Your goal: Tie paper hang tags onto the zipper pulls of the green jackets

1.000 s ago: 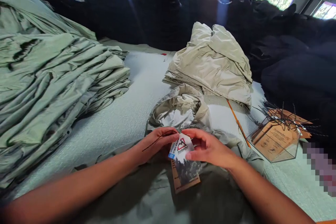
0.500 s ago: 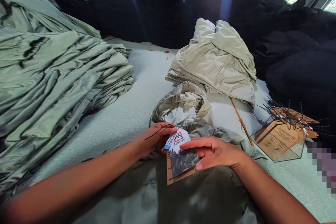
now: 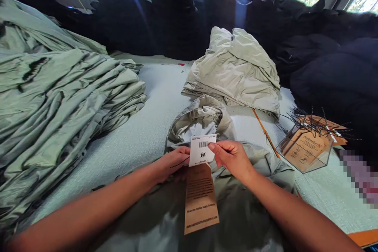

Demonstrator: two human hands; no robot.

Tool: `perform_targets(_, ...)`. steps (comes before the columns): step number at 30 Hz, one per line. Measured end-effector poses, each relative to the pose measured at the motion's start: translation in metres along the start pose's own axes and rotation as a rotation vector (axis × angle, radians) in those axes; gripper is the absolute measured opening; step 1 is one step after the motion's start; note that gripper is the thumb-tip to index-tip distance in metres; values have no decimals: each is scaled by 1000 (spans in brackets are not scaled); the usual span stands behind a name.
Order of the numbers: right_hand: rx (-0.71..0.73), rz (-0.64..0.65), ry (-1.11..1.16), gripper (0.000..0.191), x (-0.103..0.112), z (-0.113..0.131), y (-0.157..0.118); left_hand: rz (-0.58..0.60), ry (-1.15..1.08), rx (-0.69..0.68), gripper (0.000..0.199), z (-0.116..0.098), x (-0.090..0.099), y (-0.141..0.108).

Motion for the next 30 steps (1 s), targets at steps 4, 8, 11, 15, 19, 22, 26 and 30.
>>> perform_targets(4,-16,-1,89,71,6,-7,0,15,239,-69,33,-2,-1,-1)
perform_targets(8,178,-11,-40,39,4,12,-3,54,448,-199,42,-7,-13,-6)
perform_targets(11,374,78,-141,34,-14,27,-10,32,487,-232,40,-7,-17,-6)
perform_targets(15,388,86,-133,19,-17,24,-9,73,481,-236,30,-10,-20,-9)
perform_targets(19,225,241,-75,29,-10,13,-5,120,465,-195,28,-16,-13,-15)
perform_targets(22,163,435,-68,45,-11,13,-12,71,545,-274,19,-26,-6,-17)
perform_targets(26,62,224,-74,65,13,15,1,-36,792,-581,17,-50,-7,-22)
perform_targets(30,-56,147,-159,47,16,17,13,-78,970,-804,20,-67,-15,-30)
Point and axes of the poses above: each hand's wrist, its own y-axis towards the middle knuckle, its own x-axis out of the back of the hand, z = x × y, the point moved 10 cm from there along y, towards the middle knuckle, and after that the axes turned 8 degrees about -z, right-handed, at the moved point
